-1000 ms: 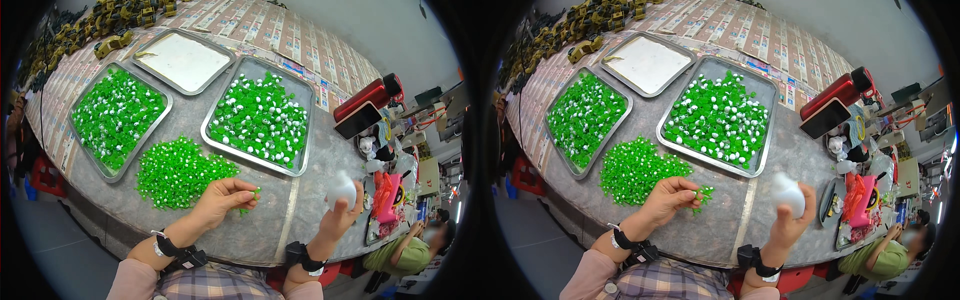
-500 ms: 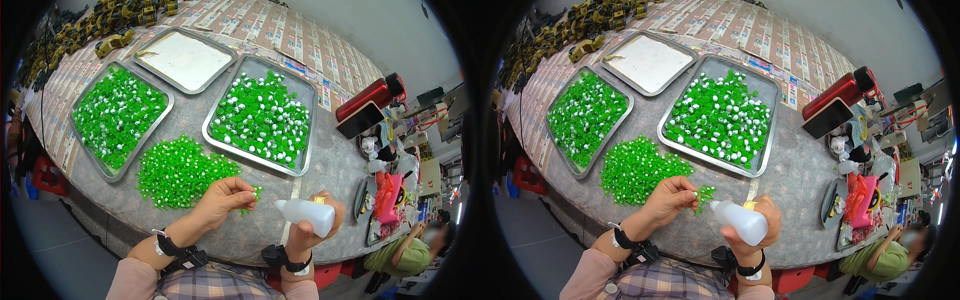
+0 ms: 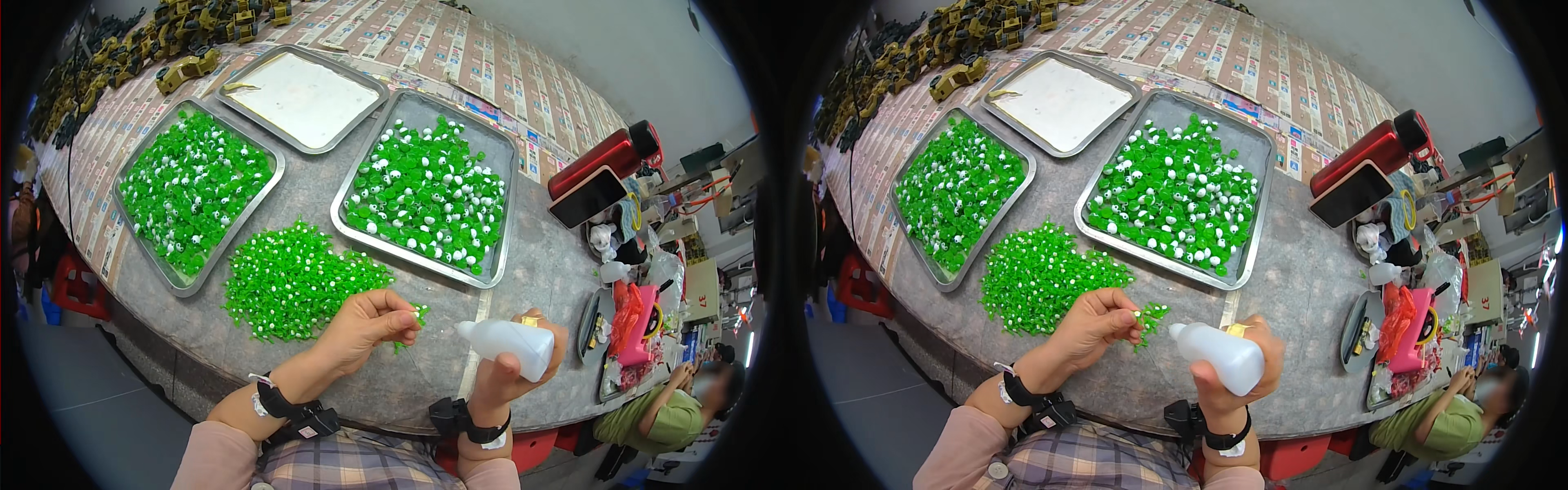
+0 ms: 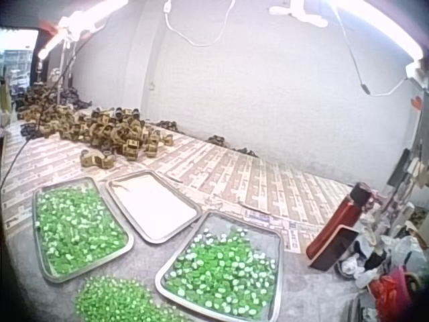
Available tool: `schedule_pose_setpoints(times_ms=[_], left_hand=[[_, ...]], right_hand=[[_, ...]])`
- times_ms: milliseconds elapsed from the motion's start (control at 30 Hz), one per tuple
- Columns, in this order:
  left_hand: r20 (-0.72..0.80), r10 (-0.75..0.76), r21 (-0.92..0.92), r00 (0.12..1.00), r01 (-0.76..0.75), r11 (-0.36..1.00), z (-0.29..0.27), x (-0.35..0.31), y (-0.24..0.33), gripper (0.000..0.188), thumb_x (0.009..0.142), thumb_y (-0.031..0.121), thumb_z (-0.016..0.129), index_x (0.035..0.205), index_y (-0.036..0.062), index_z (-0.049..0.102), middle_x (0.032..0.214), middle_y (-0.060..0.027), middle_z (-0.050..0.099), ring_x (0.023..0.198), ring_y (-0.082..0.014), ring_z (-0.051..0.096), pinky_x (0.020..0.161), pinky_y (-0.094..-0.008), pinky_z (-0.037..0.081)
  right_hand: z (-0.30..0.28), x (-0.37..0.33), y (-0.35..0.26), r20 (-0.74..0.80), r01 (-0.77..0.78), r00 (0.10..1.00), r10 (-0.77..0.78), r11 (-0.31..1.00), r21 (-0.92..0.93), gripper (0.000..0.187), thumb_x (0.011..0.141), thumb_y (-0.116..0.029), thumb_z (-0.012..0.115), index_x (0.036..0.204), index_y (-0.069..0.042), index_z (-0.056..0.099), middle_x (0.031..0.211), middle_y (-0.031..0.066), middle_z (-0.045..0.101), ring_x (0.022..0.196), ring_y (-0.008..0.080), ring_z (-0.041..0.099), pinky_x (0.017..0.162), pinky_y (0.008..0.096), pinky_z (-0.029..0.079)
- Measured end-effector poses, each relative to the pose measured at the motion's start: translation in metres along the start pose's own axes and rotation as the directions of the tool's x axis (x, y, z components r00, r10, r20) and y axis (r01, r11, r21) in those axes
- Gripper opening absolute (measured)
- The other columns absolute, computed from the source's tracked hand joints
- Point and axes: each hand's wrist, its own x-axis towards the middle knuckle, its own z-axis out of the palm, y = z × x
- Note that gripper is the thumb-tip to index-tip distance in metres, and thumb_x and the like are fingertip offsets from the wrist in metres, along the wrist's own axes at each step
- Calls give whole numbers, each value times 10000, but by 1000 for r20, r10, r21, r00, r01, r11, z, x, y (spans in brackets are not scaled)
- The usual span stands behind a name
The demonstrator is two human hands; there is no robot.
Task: The person sits at a table and repeatedly assembles small green and white candy pieces. They pick up a green piece, apply a small amount of liquid from a squeeze bottle, and attach a white piece to it. The finished items are placed into a metal tray on the table.
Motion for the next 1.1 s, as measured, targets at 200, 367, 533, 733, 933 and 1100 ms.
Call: schedule_pose_setpoints(times_ms=[200,367,533,733,933,1100], left_hand=[[-3,-10,9,1000,10,1000,0,0,0,104,762,109,569,792,16,534,721,-76,586,627,-132,564,601,-266,481],[-12,4,29,1000,-3,1000,0,0,1,93,756,88,569,798,12,536,720,-79,583,641,-135,562,619,-256,474],[8,216,178,976,-214,960,1,-1,-1,97,746,45,574,832,1,562,743,-42,574,688,-94,543,647,-212,445],[-13,260,230,965,-250,940,2,-1,-2,90,714,-18,581,796,14,563,779,-62,567,691,-130,555,642,-243,459],[18,280,230,960,-277,933,0,-1,-2,92,744,21,568,835,14,572,768,-27,573,710,-81,537,646,-201,437],[-36,264,206,964,-251,946,1,-1,-1,89,721,-7,576,807,11,563,770,-63,570,682,-134,558,638,-244,460]], right_hand=[[-2,1,3,48,15,999,-15,1000,-14,566,589,-504,662,820,-39,437,698,24,415,582,152,419,564,297,350],[3,1,2,-9,-15,1000,14,999,-32,568,594,-533,638,786,-43,424,661,24,411,555,144,410,524,274,345],[0,3,-7,-39,-113,993,110,992,-56,625,626,-639,527,729,-43,367,601,15,339,528,115,353,510,247,326],[-5,-2,7,39,-43,998,39,994,102,552,586,-496,677,786,-39,440,649,18,439,528,119,410,470,240,327],[-5,-3,8,88,-28,996,28,1000,9,565,587,-508,669,803,-31,457,675,23,443,552,131,429,500,253,361],[-16,12,11,-166,-106,979,114,993,57,547,643,-419,658,909,4,435,725,25,449,639,124,452,599,248,390]])
